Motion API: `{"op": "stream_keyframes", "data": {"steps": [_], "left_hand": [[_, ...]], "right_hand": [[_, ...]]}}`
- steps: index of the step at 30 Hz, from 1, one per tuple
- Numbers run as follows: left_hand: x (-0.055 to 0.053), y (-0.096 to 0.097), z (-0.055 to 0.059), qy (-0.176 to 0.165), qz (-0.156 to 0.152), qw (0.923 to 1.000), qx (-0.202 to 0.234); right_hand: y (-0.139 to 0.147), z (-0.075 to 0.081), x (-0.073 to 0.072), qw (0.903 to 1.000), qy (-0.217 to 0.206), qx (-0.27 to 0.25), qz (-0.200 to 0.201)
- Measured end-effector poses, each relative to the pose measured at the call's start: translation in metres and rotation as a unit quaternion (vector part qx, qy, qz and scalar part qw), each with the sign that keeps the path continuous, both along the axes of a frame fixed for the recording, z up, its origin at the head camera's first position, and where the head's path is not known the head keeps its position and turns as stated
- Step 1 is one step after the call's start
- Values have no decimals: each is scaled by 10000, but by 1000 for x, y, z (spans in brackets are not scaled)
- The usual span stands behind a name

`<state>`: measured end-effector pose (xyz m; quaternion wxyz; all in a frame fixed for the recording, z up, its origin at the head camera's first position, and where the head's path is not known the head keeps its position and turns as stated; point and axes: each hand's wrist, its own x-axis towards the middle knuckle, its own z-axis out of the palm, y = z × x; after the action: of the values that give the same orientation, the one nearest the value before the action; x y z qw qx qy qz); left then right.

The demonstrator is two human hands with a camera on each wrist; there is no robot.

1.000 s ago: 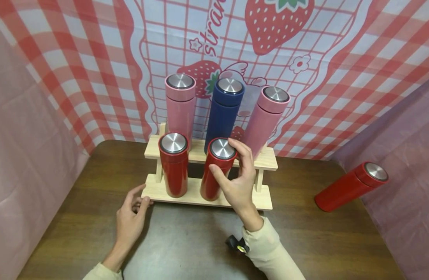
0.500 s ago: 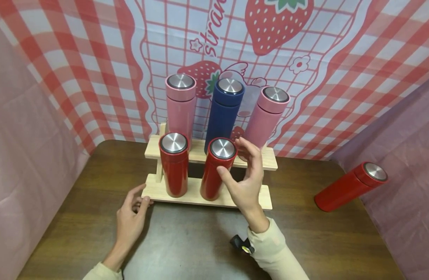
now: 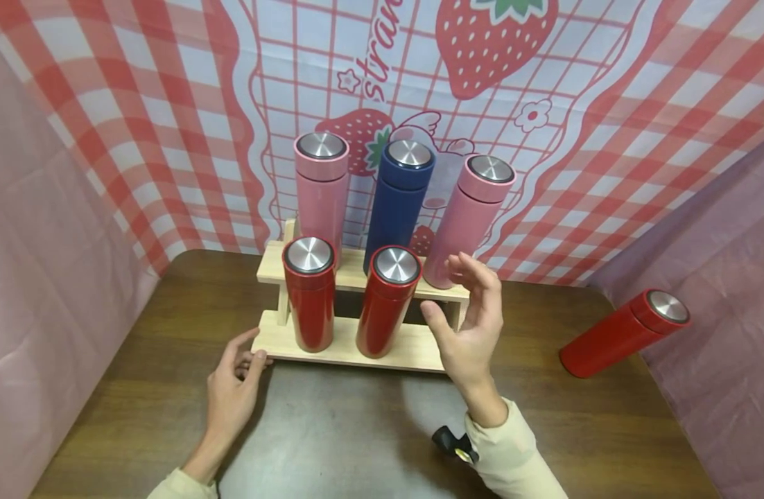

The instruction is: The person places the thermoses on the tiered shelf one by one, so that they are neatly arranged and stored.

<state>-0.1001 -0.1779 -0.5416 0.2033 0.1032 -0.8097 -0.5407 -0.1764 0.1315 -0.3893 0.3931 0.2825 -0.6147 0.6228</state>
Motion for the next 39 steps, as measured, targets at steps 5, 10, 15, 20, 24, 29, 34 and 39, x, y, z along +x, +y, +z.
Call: {"op": "stream_keyframes", "data": {"steps": [5, 10, 15, 20, 24, 29, 34, 39], "left_hand": [[0, 0, 0, -9, 14, 10000, 0], [0, -1, 0, -37, 39, 10000, 18], [0, 0, 1, -65, 31, 10000, 13], [0, 0, 1, -105, 26, 9999, 2], [1, 1, 2, -115, 40, 9999, 0], [1, 1, 2, -129, 39, 9999, 0], [1, 1, 2, -153, 52, 9999, 9], [1, 1, 2, -190, 31, 9998, 21]], "right_hand": [[11, 3, 6, 10000, 71, -68, -18], [23, 4, 11, 9997, 136, -188, -73], [37, 3, 14, 9992, 102, -368, -121], [51, 0, 16, 9982, -39, -592, -56], [63, -1, 16, 9964, -121, -834, -63], [76, 1, 15, 9940, -86, -1069, -190], [85, 4, 13, 9925, -17, -1180, -329], [95, 8, 11, 9889, 5, -1421, -433]]}}
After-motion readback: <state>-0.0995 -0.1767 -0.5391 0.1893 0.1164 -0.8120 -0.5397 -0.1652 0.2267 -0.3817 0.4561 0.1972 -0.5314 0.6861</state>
